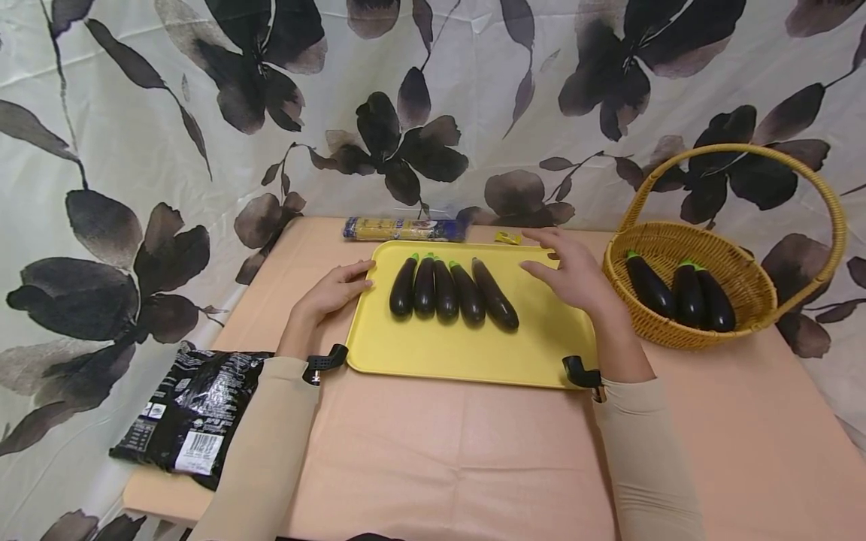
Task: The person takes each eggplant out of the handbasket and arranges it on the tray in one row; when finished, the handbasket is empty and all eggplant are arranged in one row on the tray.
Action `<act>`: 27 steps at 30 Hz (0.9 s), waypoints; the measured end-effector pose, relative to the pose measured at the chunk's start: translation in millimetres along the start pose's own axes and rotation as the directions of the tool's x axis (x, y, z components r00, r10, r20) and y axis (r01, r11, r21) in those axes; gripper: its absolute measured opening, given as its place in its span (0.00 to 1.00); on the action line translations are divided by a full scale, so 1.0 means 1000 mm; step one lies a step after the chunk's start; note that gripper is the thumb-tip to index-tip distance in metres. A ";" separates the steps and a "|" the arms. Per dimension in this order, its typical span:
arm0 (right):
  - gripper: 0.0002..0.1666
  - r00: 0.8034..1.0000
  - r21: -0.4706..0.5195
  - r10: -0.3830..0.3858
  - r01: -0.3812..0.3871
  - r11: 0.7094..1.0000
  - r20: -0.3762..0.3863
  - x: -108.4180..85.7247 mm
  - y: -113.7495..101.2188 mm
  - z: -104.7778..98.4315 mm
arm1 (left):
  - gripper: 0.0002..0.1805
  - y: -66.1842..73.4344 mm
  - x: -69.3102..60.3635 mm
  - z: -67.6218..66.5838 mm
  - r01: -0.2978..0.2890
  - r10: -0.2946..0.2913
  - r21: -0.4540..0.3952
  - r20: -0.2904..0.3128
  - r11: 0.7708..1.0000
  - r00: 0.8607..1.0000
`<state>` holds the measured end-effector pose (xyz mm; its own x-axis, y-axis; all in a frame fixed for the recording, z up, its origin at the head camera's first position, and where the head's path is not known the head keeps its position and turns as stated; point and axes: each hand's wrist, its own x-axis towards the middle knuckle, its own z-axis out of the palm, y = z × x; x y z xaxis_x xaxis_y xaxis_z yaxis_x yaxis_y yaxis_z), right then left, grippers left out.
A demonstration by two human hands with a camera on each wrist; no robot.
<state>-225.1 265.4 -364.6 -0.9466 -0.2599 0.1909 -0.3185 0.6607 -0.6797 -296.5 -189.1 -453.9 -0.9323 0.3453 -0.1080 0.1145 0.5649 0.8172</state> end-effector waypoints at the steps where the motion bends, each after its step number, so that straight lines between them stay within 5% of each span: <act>1: 0.34 1.000 0.009 0.006 -0.005 1.000 -0.017 -0.002 0.001 -0.003 | 0.31 0.000 0.000 0.000 0.000 0.000 0.002 0.000 1.000 1.000; 14: 0.32 0.981 0.018 0.111 -0.110 0.994 -0.158 -0.021 0.014 -0.038 | 0.31 0.001 0.000 0.000 0.008 -0.008 -0.021 0.007 1.000 1.000; 27: 0.31 0.938 0.007 0.187 -0.194 0.981 -0.291 -0.041 0.039 -0.062 | 0.31 0.001 -0.001 0.000 0.019 -0.019 -0.020 0.005 1.000 1.000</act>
<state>-201.6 345.9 -354.9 -0.9625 0.0846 0.2577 -0.1288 0.6937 -0.7086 -296.0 -188.7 -452.6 -0.9327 0.3380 -0.1260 0.0901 0.5565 0.8259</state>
